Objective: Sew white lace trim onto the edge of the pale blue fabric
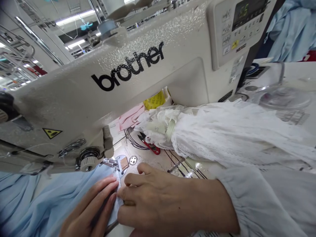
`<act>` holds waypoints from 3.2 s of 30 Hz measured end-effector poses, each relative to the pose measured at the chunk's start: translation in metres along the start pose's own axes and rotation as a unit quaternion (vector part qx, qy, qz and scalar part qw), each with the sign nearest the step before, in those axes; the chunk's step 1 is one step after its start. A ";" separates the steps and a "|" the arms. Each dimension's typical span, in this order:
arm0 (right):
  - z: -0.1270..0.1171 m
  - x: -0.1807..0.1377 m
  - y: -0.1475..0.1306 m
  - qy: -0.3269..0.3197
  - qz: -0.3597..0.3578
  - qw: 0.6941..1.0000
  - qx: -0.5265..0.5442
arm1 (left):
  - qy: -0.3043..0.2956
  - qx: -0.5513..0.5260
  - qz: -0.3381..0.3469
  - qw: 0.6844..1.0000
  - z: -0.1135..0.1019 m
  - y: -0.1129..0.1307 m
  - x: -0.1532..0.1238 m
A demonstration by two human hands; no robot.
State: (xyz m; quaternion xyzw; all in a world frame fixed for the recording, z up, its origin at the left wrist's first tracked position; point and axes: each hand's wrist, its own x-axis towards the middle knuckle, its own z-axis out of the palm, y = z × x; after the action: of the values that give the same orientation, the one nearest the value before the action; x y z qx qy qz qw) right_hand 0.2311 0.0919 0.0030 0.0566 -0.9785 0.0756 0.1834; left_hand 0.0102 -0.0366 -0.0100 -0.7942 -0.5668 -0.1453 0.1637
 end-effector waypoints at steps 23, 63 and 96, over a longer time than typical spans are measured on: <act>0.003 0.016 0.018 0.006 0.009 1.000 0.016 | 0.031 -0.042 -0.019 0.998 0.004 -0.018 0.014; -0.004 0.021 0.020 -0.026 0.093 0.995 0.022 | 0.028 -0.082 -0.001 0.996 0.001 -0.015 0.011; 0.002 0.018 0.022 -0.014 0.088 0.996 0.014 | -0.006 -0.007 0.050 0.999 0.000 -0.017 0.019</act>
State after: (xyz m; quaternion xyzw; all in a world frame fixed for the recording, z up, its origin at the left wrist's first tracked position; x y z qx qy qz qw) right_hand 0.2107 0.1113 0.0055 -0.0266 -0.9809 0.1042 0.1619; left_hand 0.0002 -0.0150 -0.0001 -0.8234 -0.5265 -0.1367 0.1616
